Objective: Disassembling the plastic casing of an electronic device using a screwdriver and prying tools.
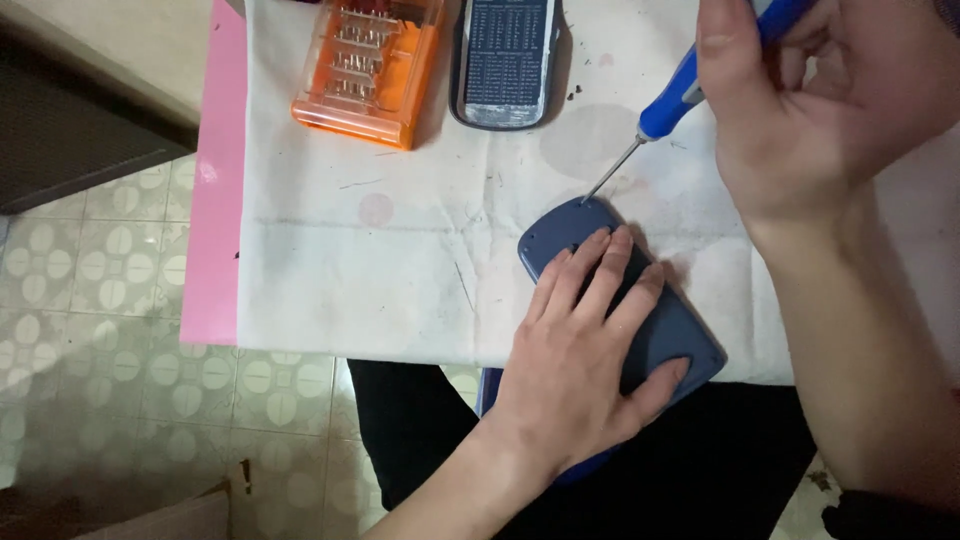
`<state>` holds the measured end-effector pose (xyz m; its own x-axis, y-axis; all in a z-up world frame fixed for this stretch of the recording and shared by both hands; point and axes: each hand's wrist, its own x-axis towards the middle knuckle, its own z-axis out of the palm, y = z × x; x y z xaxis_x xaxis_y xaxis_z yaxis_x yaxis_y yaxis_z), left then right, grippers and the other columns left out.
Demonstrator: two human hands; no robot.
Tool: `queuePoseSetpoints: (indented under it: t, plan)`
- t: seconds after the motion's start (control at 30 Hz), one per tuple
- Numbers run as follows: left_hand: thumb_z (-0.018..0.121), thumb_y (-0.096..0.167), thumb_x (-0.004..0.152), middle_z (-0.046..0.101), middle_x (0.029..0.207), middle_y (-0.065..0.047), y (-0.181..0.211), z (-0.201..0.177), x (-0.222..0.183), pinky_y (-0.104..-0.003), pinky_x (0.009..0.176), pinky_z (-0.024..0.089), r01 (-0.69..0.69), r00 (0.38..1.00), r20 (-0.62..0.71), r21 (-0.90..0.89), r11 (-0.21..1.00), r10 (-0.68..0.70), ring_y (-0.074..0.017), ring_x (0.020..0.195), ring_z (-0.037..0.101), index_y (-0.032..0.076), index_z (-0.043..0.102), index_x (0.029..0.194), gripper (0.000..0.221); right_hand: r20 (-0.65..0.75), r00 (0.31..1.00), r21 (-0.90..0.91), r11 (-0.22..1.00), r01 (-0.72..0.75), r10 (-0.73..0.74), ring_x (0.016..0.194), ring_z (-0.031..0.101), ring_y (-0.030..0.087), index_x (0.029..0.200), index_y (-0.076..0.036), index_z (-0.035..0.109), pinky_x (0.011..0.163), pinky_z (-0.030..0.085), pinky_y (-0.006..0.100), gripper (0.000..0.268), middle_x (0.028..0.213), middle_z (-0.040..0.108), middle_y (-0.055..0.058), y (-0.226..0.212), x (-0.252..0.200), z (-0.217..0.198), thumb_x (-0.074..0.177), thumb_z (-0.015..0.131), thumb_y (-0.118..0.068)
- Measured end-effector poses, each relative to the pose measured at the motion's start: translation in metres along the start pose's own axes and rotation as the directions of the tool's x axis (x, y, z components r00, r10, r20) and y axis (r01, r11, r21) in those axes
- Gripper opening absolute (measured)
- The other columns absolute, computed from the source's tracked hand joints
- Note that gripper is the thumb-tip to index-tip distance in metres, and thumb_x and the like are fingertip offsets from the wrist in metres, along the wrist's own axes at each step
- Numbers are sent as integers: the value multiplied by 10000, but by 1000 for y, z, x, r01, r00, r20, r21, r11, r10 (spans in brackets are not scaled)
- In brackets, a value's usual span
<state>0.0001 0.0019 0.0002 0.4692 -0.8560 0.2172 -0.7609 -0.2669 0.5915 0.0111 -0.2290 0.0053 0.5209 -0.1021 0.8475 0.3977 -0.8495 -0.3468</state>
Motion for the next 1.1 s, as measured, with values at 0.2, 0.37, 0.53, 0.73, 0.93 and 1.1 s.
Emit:
queuePoseSetpoints:
  t: [0.2,0.37,0.53,0.73,0.93,1.1]
  plan:
    - [608,445,889,471,1547,-231,-3,3,0,-538,1219,319,-22,1000,-10,8,1000,22,-412,1439,418,72,519,1437,669,-16,999,6,999,-38,38,872,446,293,1140,220,603,790,377,449,217,980,531,258,0,-3,1,1292,758,228]
    - [596,445,910,477,1540,-239,-4,1,-1,-547,1199,339,-42,999,-24,-7,999,42,-419,1435,429,53,531,1417,644,-30,996,-30,996,-88,87,791,387,261,1099,194,589,726,313,431,290,906,478,221,-4,-1,2,1300,798,213]
    - [589,453,915,482,1540,-235,-4,1,-1,-540,1197,345,-46,999,-26,5,999,46,-412,1435,433,54,532,1418,644,-21,1000,-26,1000,4,-5,787,378,271,1174,239,638,704,320,433,182,949,526,251,-9,1,1,1280,784,258]
    - [609,454,895,480,1541,-242,-5,1,0,-536,1207,336,-52,998,-21,-8,999,52,-422,1429,437,65,527,1417,656,24,979,36,979,-202,201,1117,620,335,1241,109,473,991,527,422,225,1173,552,258,-1,-6,8,1271,687,175]
    - [590,443,915,478,1543,-227,-4,1,1,-555,1205,332,-28,1000,-7,-20,999,28,-409,1447,422,65,530,1424,636,90,984,-26,988,154,-151,1037,675,409,1246,293,641,874,558,467,137,1174,666,368,-4,-1,-1,1264,774,267]
    - [573,443,923,466,1558,-238,-3,-2,1,-546,1208,326,-30,1000,-4,-26,999,30,-418,1440,426,55,518,1435,645,88,934,-127,933,-336,348,706,306,174,979,32,456,674,220,355,507,840,359,112,-1,-19,2,1343,809,30]
